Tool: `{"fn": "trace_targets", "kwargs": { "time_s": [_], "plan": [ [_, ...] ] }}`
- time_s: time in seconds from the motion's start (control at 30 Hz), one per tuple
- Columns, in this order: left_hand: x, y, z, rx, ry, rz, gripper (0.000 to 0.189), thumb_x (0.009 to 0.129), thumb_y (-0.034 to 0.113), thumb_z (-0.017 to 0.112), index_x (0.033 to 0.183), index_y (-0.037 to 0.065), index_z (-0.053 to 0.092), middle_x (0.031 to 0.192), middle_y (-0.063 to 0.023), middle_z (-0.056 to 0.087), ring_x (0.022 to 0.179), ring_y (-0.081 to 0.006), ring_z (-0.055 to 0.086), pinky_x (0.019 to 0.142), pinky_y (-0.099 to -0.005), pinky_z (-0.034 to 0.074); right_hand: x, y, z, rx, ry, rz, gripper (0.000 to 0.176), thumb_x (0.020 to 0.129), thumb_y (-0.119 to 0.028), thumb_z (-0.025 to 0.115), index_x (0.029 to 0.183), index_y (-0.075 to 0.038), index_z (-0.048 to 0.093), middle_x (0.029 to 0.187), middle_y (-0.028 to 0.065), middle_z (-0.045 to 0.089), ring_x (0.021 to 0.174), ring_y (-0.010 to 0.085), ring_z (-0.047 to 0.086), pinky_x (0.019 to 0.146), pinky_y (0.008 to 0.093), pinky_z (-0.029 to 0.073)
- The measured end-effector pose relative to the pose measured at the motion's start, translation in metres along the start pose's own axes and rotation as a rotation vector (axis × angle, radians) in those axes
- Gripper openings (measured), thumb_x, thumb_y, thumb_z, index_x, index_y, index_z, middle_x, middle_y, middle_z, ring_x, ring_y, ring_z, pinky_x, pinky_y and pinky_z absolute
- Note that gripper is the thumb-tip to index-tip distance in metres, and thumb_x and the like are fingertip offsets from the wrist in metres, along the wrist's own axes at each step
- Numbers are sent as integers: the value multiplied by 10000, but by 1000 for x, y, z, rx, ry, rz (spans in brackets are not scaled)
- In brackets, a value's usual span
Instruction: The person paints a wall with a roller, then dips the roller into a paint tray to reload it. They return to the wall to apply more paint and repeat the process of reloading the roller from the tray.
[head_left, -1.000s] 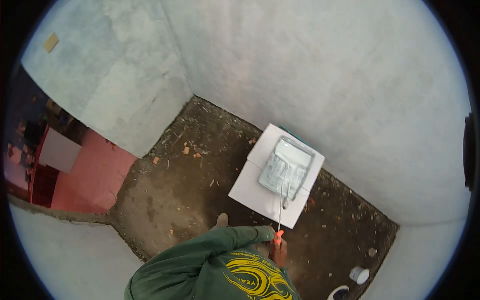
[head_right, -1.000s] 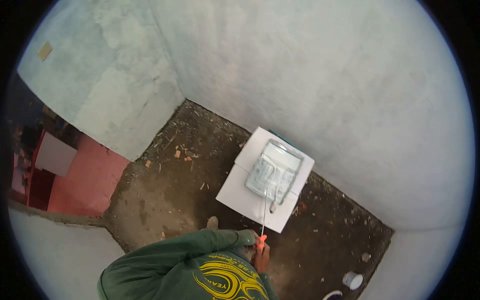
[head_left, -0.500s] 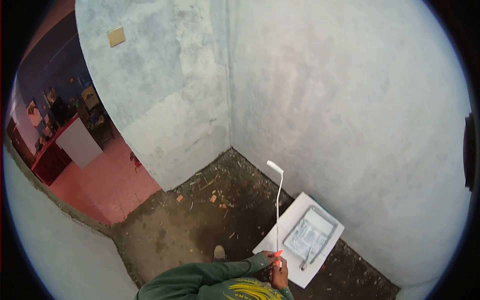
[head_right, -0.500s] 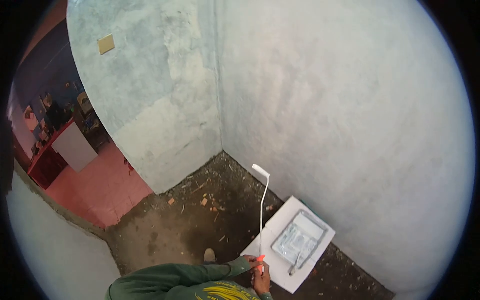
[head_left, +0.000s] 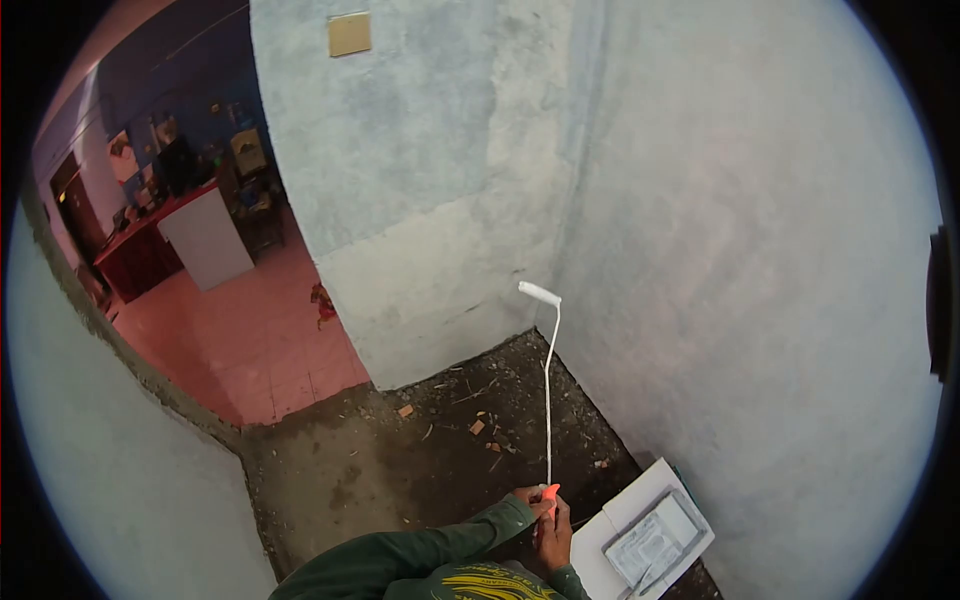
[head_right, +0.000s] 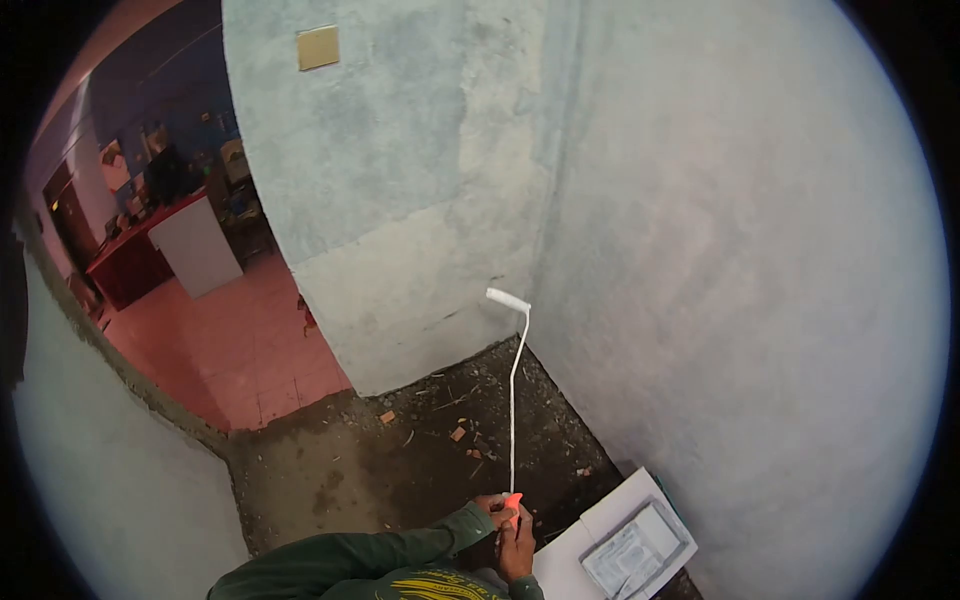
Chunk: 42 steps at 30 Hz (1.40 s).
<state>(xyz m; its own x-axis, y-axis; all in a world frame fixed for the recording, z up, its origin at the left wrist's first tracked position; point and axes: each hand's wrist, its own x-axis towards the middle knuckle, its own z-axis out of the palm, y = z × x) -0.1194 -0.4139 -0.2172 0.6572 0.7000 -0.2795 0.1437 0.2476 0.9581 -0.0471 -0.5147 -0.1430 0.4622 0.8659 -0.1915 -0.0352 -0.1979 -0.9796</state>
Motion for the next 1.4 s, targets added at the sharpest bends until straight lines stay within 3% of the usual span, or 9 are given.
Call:
{"fn": "trace_targets", "kwargs": {
  "time_s": [0.23, 0.33, 0.7, 0.9, 1.03, 1.1, 1.2, 1.33, 1.4],
  "plan": [
    [12, 95, -46, 77, 143, 152, 323, 880, 293, 631, 1044, 16, 611, 798, -36, 634, 706, -89, 568, 636, -276, 487, 59, -48, 26, -83, -33, -73, 212, 935, -212, 453, 1018, -18, 473, 706, 37, 524, 565, 85, 482, 500, 258, 401],
    [37, 116, -62, 134, 219, 242, 351, 862, 321, 649, 1017, 8, 615, 804, -56, 638, 701, -93, 570, 638, -281, 485, 97, -59, 33, -178, 18, -299, 193, 925, -205, 444, 897, -15, 467, 672, 42, 503, 594, 96, 469, 515, 274, 381],
    [185, 174, -66, 312, 592, 664, 327, 808, 279, 717, 949, 0, 624, 858, -101, 554, 768, -189, 562, 705, -310, 467, 266, -121, -5, -143, -164, -480, 221, 941, -236, 464, 945, -15, 471, 743, 59, 522, 656, 102, 492, 563, 272, 399],
    [229, 214, -58, 286, 579, 607, 303, 838, 248, 685, 991, -7, 626, 916, -98, 553, 841, -192, 570, 750, -316, 463, 333, -131, -30, -138, -349, -501, 250, 968, -268, 443, 1058, -35, 443, 807, 27, 475, 648, 107, 456, 574, 270, 393],
    [234, 216, -66, 116, 521, 470, 333, 846, 258, 680, 1042, -4, 617, 941, -86, 530, 843, -178, 568, 709, -303, 476, 338, -162, -22, 79, -549, -134, 328, 970, -325, 431, 1076, -15, 438, 863, 57, 491, 744, 132, 483, 638, 283, 410],
    [242, 205, -71, 157, 559, 534, 333, 847, 258, 681, 1024, -15, 609, 949, -88, 517, 837, -174, 565, 674, -306, 484, 340, -165, -17, 196, -518, -66, 261, 952, -284, 441, 1050, -44, 411, 799, 27, 473, 619, 85, 471, 503, 235, 387],
    [231, 211, -76, 148, 544, 497, 343, 832, 263, 693, 992, -25, 598, 957, -103, 524, 834, -195, 567, 710, -318, 483, 343, -148, -6, 53, -485, -288, 291, 945, -305, 435, 1039, -30, 449, 795, 27, 486, 620, 87, 472, 508, 232, 373],
    [241, 194, -86, 303, 622, 627, 370, 815, 307, 691, 968, -16, 597, 975, -131, 531, 869, -289, 557, 783, -363, 459, 337, -138, 6, 112, -399, -200, 348, 939, -327, 427, 1070, -8, 475, 799, 26, 503, 629, 98, 484, 529, 232, 371],
    [243, 192, -87, 266, 596, 611, 368, 825, 312, 679, 963, -18, 592, 971, -134, 530, 882, -292, 548, 787, -365, 452, 341, -133, 4, 65, -446, -148, 456, 945, -359, 381, 1169, 27, 476, 1030, 116, 533, 926, 193, 525, 781, 293, 417]
  ]
}}
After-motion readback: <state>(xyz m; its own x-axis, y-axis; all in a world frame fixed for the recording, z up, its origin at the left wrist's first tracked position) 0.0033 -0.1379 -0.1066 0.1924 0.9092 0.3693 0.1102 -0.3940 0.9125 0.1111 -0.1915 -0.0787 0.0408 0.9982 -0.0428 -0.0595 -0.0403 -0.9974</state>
